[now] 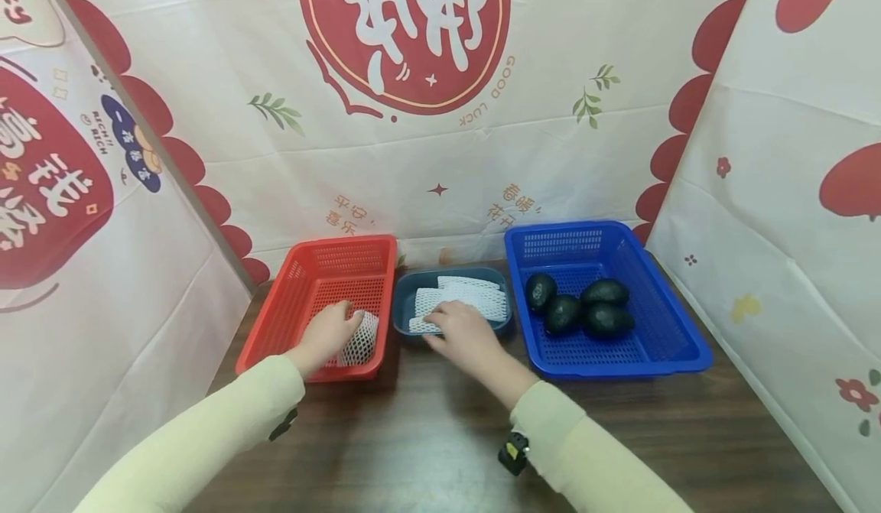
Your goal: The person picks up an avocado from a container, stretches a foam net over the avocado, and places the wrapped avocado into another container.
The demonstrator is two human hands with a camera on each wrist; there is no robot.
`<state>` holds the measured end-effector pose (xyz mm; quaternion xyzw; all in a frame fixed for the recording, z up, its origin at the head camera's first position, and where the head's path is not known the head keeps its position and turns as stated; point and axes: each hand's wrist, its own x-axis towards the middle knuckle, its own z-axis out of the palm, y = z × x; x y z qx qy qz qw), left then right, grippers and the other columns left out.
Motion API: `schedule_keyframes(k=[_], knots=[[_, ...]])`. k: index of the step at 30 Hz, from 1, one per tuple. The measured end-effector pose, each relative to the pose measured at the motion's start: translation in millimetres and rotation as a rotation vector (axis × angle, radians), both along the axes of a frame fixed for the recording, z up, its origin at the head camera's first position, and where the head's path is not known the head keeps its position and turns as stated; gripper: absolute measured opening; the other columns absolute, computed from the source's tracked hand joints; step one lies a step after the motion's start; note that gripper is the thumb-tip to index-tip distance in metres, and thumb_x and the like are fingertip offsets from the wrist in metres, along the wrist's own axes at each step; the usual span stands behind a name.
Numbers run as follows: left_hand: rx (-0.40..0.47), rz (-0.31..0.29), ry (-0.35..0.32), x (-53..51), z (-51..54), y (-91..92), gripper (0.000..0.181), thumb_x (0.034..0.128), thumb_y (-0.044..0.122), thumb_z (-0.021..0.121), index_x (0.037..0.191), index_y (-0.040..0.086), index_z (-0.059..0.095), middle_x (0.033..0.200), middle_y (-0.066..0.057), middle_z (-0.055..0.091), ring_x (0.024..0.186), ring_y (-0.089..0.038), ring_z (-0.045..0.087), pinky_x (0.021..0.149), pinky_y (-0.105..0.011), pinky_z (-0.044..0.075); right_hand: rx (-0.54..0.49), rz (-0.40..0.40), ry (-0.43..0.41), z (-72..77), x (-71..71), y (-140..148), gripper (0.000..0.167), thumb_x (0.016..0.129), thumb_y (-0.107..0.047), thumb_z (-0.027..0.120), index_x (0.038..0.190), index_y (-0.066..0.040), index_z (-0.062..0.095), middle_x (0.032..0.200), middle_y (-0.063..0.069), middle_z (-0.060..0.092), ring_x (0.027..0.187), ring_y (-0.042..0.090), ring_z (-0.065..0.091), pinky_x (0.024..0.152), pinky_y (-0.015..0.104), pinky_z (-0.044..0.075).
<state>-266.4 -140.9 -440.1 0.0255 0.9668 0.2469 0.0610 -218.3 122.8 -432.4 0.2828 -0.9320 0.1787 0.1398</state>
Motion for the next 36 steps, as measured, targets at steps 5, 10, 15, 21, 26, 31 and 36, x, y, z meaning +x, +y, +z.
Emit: schedule_keyframes(k=[5, 10, 15, 21, 26, 31, 36], knots=[[0.043, -0.003, 0.058, 2.1, 18.8, 17.6, 0.046, 0.0968, 0.038, 0.056, 0.132, 0.009, 0.057, 0.125, -0.011, 0.060, 0.110, -0.025, 0.056, 0.097, -0.048, 0.046, 0.061, -0.079, -0.042, 10.7, -12.4, 42.5, 0.029, 0.089, -0.028, 0.071, 0.111, -0.009, 0.072, 0.109, 0.007, 0.067, 0.104, 0.027, 0.062, 0.091, 0.046, 0.048], [0.025, -0.085, 0.110, 11.5, 28.8, 39.4, 0.042, 0.0967, 0.036, 0.057, 0.129, 0.010, 0.060, 0.121, -0.008, 0.061, 0.105, -0.022, 0.058, 0.093, -0.044, 0.049, 0.098, -0.182, -0.173, 22.4, -21.1, 88.2, 0.033, 0.092, -0.027, 0.067, 0.116, -0.005, 0.070, 0.112, 0.013, 0.066, 0.106, 0.034, 0.059, 0.090, 0.052, 0.047], [-0.008, -0.181, 0.166, 21.7, 28.1, 59.2, 0.040, 0.0959, 0.035, 0.059, 0.127, 0.009, 0.062, 0.121, -0.008, 0.062, 0.106, -0.022, 0.059, 0.092, -0.040, 0.050, 0.123, -0.262, -0.296, 26.0, -32.2, 129.1, 0.041, 0.095, -0.029, 0.063, 0.124, 0.000, 0.064, 0.121, 0.022, 0.062, 0.114, 0.040, 0.055, 0.094, 0.058, 0.043], [-0.025, -0.276, 0.218, 31.8, 23.5, 84.1, 0.038, 0.0956, 0.035, 0.059, 0.125, 0.011, 0.065, 0.120, -0.008, 0.064, 0.105, -0.021, 0.061, 0.089, -0.039, 0.051, 0.194, -0.322, -0.370, 15.9, -44.9, 175.3, 0.046, 0.094, -0.032, 0.062, 0.123, 0.005, 0.062, 0.122, 0.030, 0.058, 0.114, 0.048, 0.053, 0.093, 0.063, 0.041], [-0.038, -0.325, 0.220, 39.9, 18.5, 105.2, 0.035, 0.0955, 0.034, 0.059, 0.123, 0.013, 0.066, 0.122, -0.006, 0.065, 0.108, -0.020, 0.061, 0.090, -0.038, 0.051, 0.241, -0.357, -0.432, 2.6, -49.6, 211.5, 0.047, 0.093, -0.027, 0.062, 0.120, 0.012, 0.059, 0.116, 0.034, 0.057, 0.108, 0.050, 0.053, 0.089, 0.064, 0.043], [-0.032, -0.358, 0.209, 45.5, 13.2, 121.6, 0.032, 0.0958, 0.035, 0.059, 0.120, 0.015, 0.067, 0.119, -0.002, 0.066, 0.106, -0.017, 0.061, 0.089, -0.034, 0.051, 0.292, -0.348, -0.493, -7.9, -54.6, 234.1, 0.045, 0.090, -0.022, 0.064, 0.112, 0.016, 0.059, 0.110, 0.038, 0.056, 0.103, 0.051, 0.054, 0.086, 0.063, 0.044], [-0.059, -0.379, 0.167, 49.6, 5.8, 135.8, 0.035, 0.0959, 0.039, 0.059, 0.122, 0.017, 0.066, 0.118, 0.000, 0.065, 0.102, -0.014, 0.060, 0.086, -0.033, 0.052, 0.301, -0.292, -0.548, -13.3, -57.5, 242.7, 0.042, 0.087, -0.017, 0.068, 0.108, 0.019, 0.059, 0.106, 0.037, 0.057, 0.099, 0.050, 0.056, 0.086, 0.062, 0.044]])
